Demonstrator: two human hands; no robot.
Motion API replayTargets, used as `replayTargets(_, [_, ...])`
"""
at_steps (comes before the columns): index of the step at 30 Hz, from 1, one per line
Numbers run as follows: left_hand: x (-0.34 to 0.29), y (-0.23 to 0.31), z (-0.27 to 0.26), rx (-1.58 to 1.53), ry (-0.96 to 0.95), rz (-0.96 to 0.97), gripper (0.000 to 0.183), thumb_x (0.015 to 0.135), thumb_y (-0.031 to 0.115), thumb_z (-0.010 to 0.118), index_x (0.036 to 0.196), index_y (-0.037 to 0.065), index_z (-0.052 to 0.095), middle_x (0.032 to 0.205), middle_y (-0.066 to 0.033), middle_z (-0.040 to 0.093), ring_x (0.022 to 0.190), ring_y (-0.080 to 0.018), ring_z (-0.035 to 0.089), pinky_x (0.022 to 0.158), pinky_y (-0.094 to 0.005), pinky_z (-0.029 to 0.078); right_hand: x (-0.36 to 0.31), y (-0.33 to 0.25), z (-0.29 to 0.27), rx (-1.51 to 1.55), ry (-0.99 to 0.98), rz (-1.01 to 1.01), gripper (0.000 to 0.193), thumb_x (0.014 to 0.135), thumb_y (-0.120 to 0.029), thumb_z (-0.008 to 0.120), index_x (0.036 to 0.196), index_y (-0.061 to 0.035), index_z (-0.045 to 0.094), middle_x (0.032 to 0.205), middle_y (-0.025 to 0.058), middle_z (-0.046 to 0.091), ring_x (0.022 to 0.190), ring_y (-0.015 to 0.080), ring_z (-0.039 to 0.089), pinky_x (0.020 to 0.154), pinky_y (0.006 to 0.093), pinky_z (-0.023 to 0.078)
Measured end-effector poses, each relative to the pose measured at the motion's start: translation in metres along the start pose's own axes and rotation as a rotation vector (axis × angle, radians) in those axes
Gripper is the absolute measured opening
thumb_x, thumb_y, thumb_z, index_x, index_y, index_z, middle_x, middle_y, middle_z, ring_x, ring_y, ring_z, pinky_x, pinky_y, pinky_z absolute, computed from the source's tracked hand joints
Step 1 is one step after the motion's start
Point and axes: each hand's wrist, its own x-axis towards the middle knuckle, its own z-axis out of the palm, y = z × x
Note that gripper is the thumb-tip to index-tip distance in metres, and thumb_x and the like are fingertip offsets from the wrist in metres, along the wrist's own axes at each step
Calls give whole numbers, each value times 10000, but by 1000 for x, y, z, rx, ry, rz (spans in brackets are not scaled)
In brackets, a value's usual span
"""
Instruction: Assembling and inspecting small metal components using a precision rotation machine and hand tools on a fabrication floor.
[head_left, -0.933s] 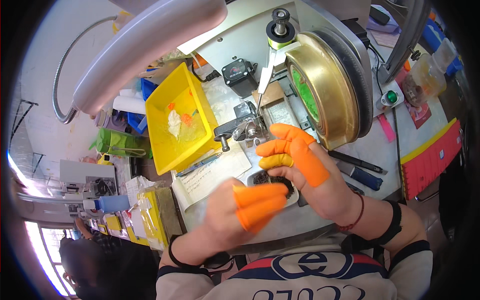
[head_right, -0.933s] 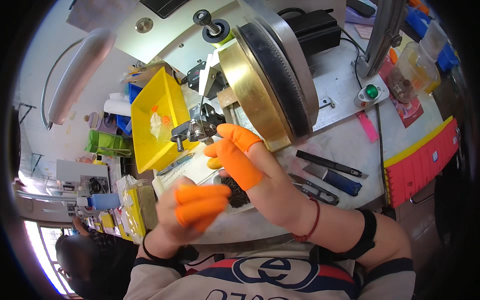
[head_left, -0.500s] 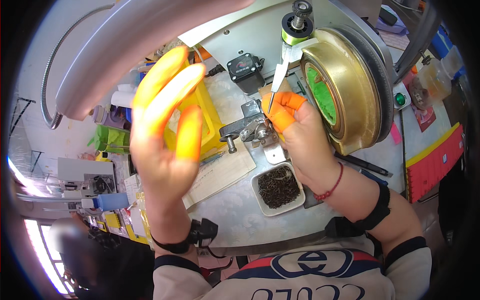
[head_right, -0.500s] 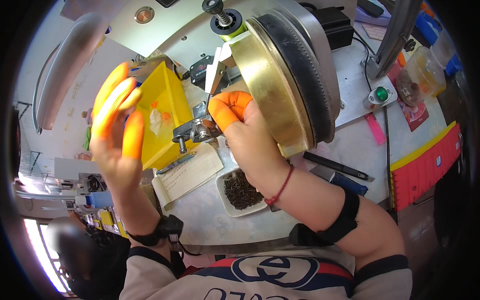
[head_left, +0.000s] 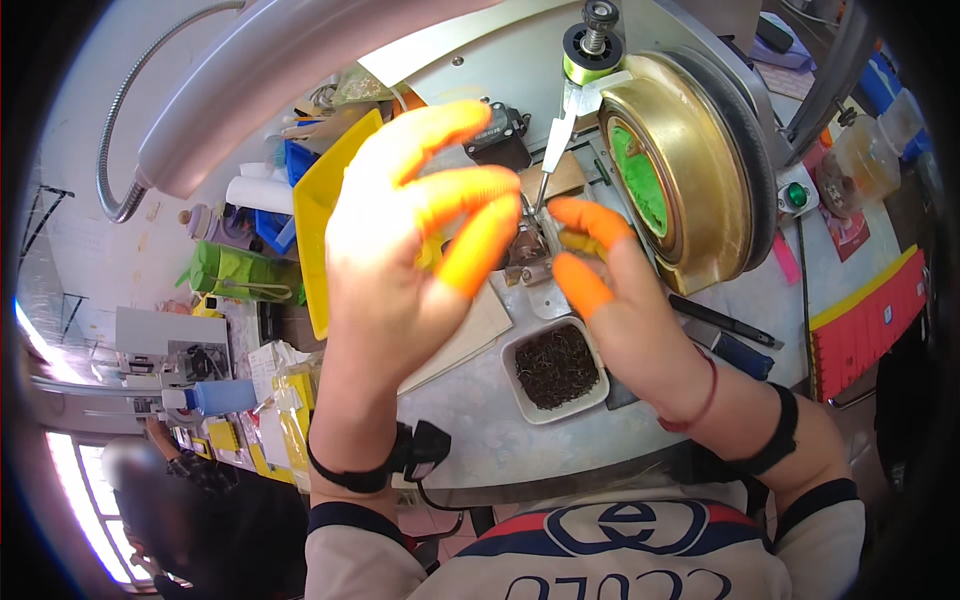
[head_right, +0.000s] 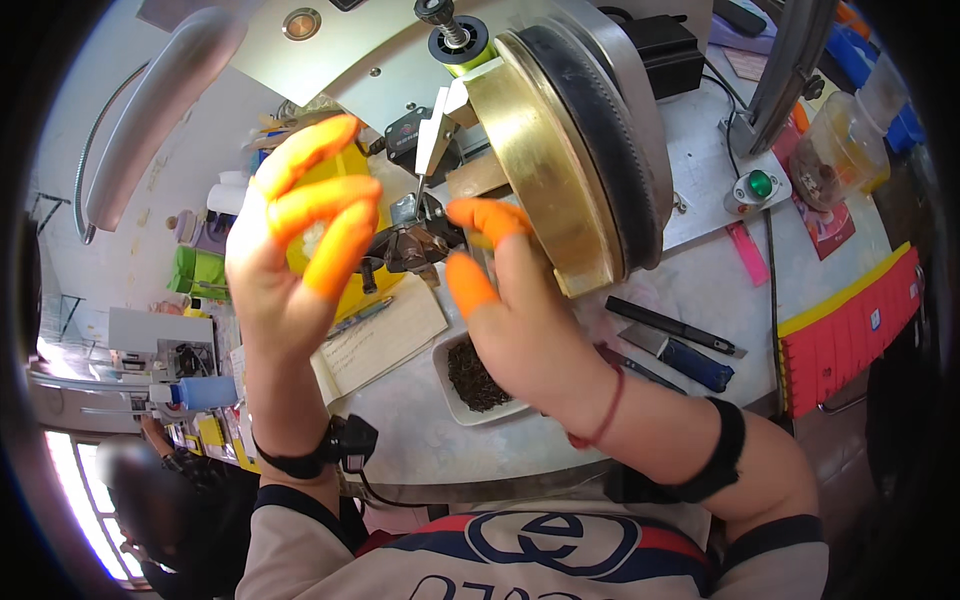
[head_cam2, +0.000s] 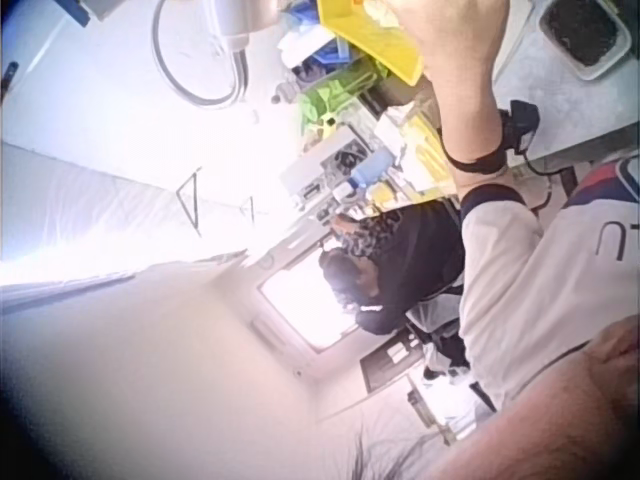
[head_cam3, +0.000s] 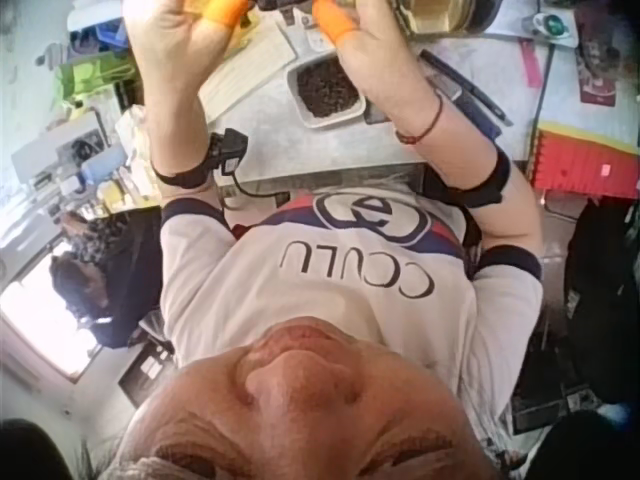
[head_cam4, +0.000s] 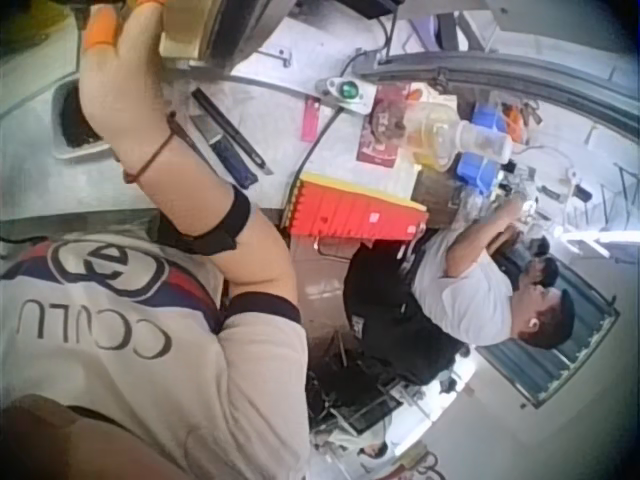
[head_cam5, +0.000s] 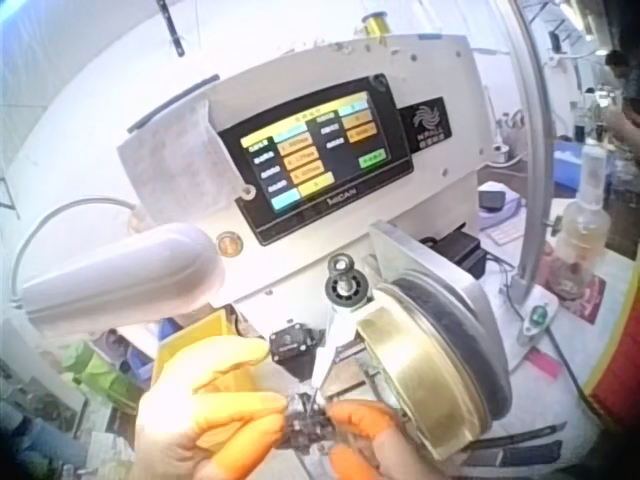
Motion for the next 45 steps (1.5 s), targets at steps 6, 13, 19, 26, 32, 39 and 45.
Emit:
replayTargets(6, [-53, 79, 0, -106, -434, -10, 159, 633, 85, 629, 780, 133, 592, 1026, -58, 581, 980, -276, 538, 937, -518, 207, -41, -22, -45, -706, -349, -379, 420, 706, 4, 493, 1121, -57, 475, 1106, 131, 454, 940, 288, 475, 828, 352, 378])
replayTargets(13, [-94, 79, 28, -357, -364, 193, 113, 715, 147, 579, 826, 146, 597, 990, -35, 601, 955, -199, 563, 939, -451, 254, -22, -11, -44, -1157, -538, -565, 367, 695, -130, 500, 1057, -86, 548, 1162, 102, 466, 900, 253, 489, 798, 342, 367])
replayTargets(19, [-113, 60, 36, -645, -340, 52, 154, 727, 164, 570, 855, 81, 592, 945, -66, 594, 853, -207, 567, 842, -371, 414, -28, -16, -59, -995, -442, -749, 273, 683, -84, 530, 951, -48, 565, 1063, 100, 538, 872, 256, 536, 722, 326, 439])
replayTargets(26, [-116, 51, 41, -769, -265, -46, 222, 716, 106, 628, 909, 21, 560, 889, -71, 612, 770, -166, 595, 810, -327, 428, -41, -28, -65, -818, -391, -631, 267, 636, -2, 598, 898, -38, 557, 989, 120, 563, 801, 279, 562, 685, 326, 472])
replayTargets(32, [-119, 49, 49, -668, -177, 18, 181, 640, 71, 646, 809, 35, 595, 839, -70, 617, 740, -184, 596, 798, -356, 446, -41, -31, -66, -792, -361, -577, 262, 632, 24, 579, 881, -49, 546, 940, 113, 571, 758, 279, 564, 657, 320, 466])
replayTargets(39, [-113, 52, 52, -529, -44, 93, 177, 594, 62, 649, 762, 54, 593, 811, -99, 611, 681, -199, 595, 719, -320, 485, -53, -45, -76, -767, -395, -825, 151, 736, -109, 487, 862, -32, 520, 890, 106, 573, 695, 262, 542, 596, 301, 446])
replayTargets(45, [-116, 51, 53, -554, 22, 96, 184, 628, 11, 645, 798, 0, 574, 876, -124, 569, 715, -239, 570, 698, -352, 503, -55, -53, -72, -810, -383, -949, 224, 804, -207, 381, 835, -31, 516, 804, 86, 570, 653, 238, 510, 539, 296, 418])
